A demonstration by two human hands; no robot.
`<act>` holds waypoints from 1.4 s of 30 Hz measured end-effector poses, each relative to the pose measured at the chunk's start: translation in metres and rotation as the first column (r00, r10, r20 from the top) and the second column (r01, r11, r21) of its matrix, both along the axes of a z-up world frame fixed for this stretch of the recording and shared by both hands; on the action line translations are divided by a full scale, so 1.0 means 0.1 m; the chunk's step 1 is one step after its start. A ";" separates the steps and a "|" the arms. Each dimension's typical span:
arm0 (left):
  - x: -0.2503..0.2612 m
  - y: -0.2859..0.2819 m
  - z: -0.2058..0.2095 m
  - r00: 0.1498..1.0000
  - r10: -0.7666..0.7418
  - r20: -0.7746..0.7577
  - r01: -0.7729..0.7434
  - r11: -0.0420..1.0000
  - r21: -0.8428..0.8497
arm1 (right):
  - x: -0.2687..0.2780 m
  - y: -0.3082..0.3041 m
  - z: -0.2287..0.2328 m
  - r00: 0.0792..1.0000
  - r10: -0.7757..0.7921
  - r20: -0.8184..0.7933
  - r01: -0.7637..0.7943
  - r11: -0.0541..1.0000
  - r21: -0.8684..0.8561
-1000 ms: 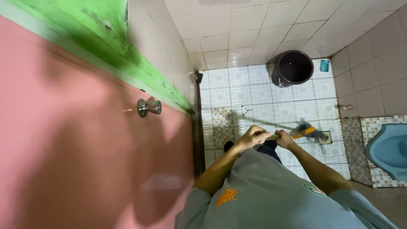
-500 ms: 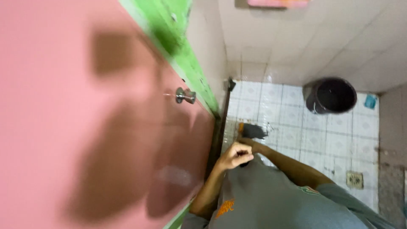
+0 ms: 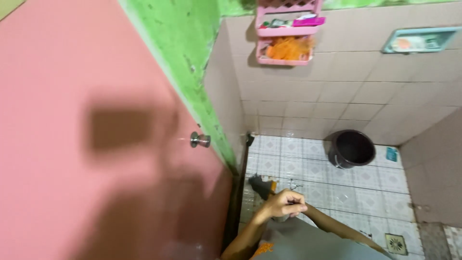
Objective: The person sweeps the floor of a bathroom using a broom, moving around a bucket, a squat toilet, and a water basin.
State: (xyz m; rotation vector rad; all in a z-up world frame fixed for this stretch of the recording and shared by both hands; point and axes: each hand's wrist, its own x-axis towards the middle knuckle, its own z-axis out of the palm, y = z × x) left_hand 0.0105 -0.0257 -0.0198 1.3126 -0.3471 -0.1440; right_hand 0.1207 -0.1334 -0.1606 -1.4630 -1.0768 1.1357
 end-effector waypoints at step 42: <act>0.33 -0.60 0.39 0.870 0.191 0.455 -0.390 0.831 0.397 | 0.34 -0.60 -0.22 0.932 -0.013 -0.363 0.130 0.946 0.298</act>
